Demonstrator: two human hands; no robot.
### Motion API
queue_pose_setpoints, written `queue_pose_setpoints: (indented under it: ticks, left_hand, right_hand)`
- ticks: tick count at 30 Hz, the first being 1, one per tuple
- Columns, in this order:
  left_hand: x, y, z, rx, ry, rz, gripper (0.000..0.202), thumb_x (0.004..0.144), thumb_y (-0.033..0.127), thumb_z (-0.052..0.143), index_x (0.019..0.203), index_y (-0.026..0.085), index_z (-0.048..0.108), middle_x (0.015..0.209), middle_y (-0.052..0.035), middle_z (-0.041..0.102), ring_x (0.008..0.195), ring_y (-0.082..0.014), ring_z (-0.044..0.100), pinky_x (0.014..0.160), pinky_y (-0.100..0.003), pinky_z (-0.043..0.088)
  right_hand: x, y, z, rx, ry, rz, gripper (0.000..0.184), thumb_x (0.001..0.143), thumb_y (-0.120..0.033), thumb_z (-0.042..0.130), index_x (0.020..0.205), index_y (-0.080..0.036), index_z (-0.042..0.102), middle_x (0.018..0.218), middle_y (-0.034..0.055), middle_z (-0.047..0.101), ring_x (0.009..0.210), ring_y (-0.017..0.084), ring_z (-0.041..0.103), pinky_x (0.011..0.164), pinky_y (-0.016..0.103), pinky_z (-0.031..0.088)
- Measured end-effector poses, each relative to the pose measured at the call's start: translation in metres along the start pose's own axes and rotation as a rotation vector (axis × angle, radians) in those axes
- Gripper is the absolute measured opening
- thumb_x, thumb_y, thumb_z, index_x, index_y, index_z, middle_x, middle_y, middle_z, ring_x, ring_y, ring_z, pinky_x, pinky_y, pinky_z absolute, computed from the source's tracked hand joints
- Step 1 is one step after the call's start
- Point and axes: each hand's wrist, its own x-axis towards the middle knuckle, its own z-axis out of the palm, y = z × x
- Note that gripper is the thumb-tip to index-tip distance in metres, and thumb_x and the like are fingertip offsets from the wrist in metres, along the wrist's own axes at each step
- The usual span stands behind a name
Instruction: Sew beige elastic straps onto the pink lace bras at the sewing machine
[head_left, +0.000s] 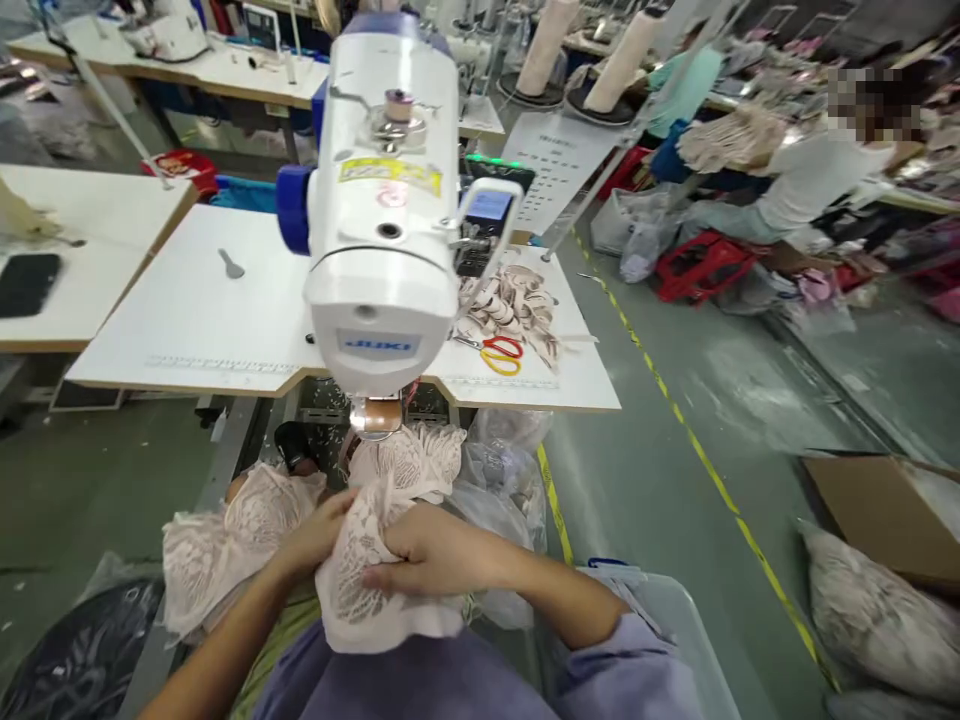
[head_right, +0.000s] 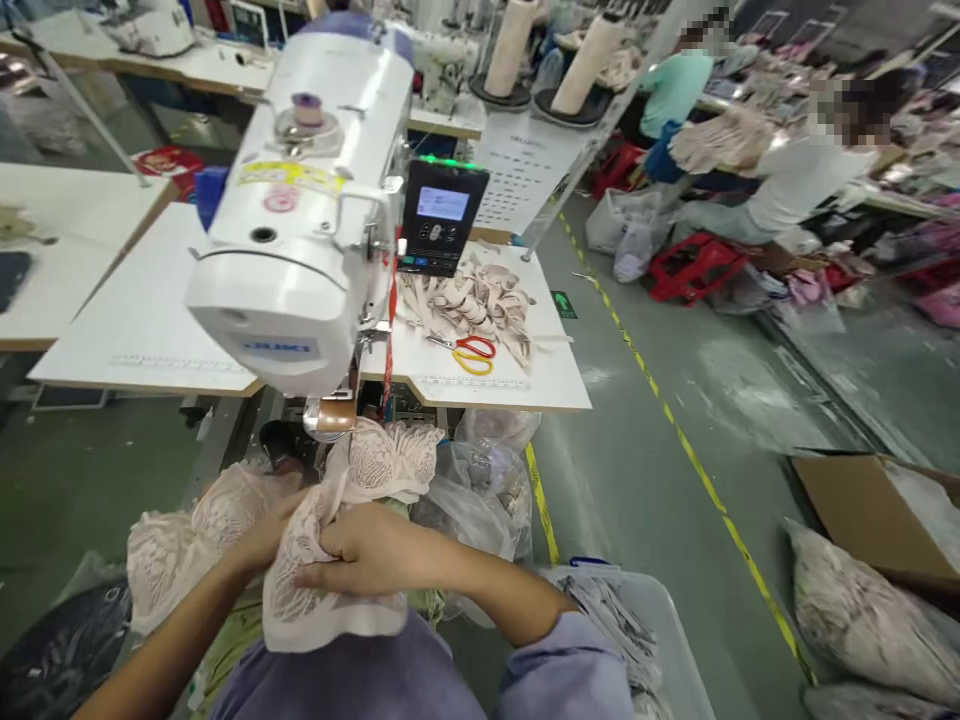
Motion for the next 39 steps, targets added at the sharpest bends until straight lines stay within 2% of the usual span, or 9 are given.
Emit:
queue_pose_setpoints:
  ticks: [2, 5, 6, 9, 10, 15, 24, 33, 39]
  left_hand:
    - [0.025, 0.004, 0.021, -0.072, -0.157, -0.065, 0.044, 0.072, 0.061, 0.071, 0.080, 0.018, 0.067, 0.074, -0.0037, 0.065, 0.062, -0.0170, 0.053, 0.059, -0.029, 0.045]
    - [0.041, 0.009, 0.040, -0.110, -0.013, 0.013, 0.041, 0.082, 0.060, 0.063, 0.084, 0.019, 0.064, 0.076, -0.0007, 0.062, 0.065, -0.0149, 0.052, 0.063, -0.026, 0.043]
    - [0.043, 0.011, 0.043, -0.098, 0.061, 0.054, 0.038, 0.084, 0.058, 0.062, 0.084, 0.020, 0.062, 0.078, -0.0003, 0.061, 0.069, -0.0152, 0.053, 0.066, -0.026, 0.043]
    - [0.042, 0.015, 0.050, 0.058, 0.130, 0.130, 0.043, 0.086, 0.061, 0.058, 0.075, 0.019, 0.057, 0.074, 0.0001, 0.055, 0.072, -0.0163, 0.050, 0.068, -0.026, 0.041]
    - [0.040, 0.015, 0.052, 0.113, 0.119, 0.137, 0.046, 0.087, 0.063, 0.055, 0.072, 0.020, 0.055, 0.071, 0.0005, 0.052, 0.069, -0.0164, 0.048, 0.066, -0.027, 0.040]
    - [0.030, 0.007, 0.055, 0.207, 0.244, 0.166, 0.051, 0.090, 0.068, 0.047, 0.070, 0.022, 0.049, 0.066, 0.0010, 0.045, 0.065, -0.0170, 0.044, 0.062, -0.028, 0.037]
    - [0.017, 0.006, 0.048, 0.205, 0.216, 0.127, 0.045, 0.092, 0.063, 0.049, 0.077, 0.022, 0.057, 0.072, -0.0021, 0.054, 0.070, -0.0198, 0.049, 0.065, -0.030, 0.039]
    - [0.005, 0.002, 0.044, 0.257, 0.277, 0.181, 0.037, 0.094, 0.054, 0.050, 0.073, 0.024, 0.053, 0.069, -0.0002, 0.053, 0.067, -0.0198, 0.050, 0.063, -0.030, 0.039]
    - [0.009, 0.003, 0.045, 0.273, 0.252, 0.212, 0.035, 0.096, 0.048, 0.048, 0.073, 0.022, 0.054, 0.070, -0.0001, 0.055, 0.068, -0.0188, 0.051, 0.063, -0.029, 0.039]
  right_hand:
    - [-0.030, -0.004, -0.020, 0.095, -0.098, 0.026, 0.046, 0.098, -0.051, 0.051, 0.068, -0.017, 0.055, 0.057, -0.0071, 0.042, 0.053, 0.006, 0.039, 0.053, 0.022, 0.028]
    - [-0.044, 0.022, -0.057, 0.116, -0.256, 0.037, 0.040, 0.093, -0.052, 0.059, 0.074, -0.017, 0.063, 0.059, -0.0061, 0.051, 0.055, 0.008, 0.048, 0.054, 0.021, 0.034]
    - [-0.039, 0.039, -0.073, 0.057, -0.163, 0.114, 0.036, 0.092, -0.051, 0.061, 0.078, -0.018, 0.067, 0.063, -0.0049, 0.058, 0.059, 0.009, 0.052, 0.057, 0.021, 0.038]
    - [0.003, 0.100, -0.132, -0.261, 0.577, 0.559, 0.031, 0.097, -0.046, 0.056, 0.106, -0.020, 0.069, 0.096, 0.0028, 0.072, 0.086, 0.016, 0.064, 0.075, 0.024, 0.046]
    - [0.021, 0.120, -0.153, -0.311, 0.697, 0.633, 0.037, 0.098, -0.044, 0.054, 0.120, -0.016, 0.064, 0.113, 0.0094, 0.070, 0.099, 0.020, 0.063, 0.083, 0.027, 0.046]
    - [0.090, 0.184, -0.221, -0.360, 0.869, 0.804, 0.035, 0.096, -0.035, 0.054, 0.119, -0.009, 0.062, 0.128, 0.0227, 0.060, 0.117, 0.031, 0.056, 0.097, 0.041, 0.043]
    - [0.095, 0.222, -0.228, -0.364, 0.895, 0.853, 0.031, 0.091, -0.036, 0.059, 0.112, -0.015, 0.066, 0.118, 0.0164, 0.067, 0.099, 0.027, 0.062, 0.081, 0.035, 0.046]
    - [0.086, 0.200, -0.224, -0.400, 1.055, 0.759, 0.033, 0.098, -0.031, 0.043, 0.110, -0.017, 0.070, 0.103, 0.0130, 0.072, 0.096, 0.026, 0.061, 0.080, 0.035, 0.042]
    - [0.044, 0.194, -0.207, -0.345, 1.123, 0.680, 0.040, 0.106, -0.031, 0.029, 0.124, -0.015, 0.060, 0.117, 0.0114, 0.068, 0.103, 0.020, 0.062, 0.085, 0.033, 0.049]
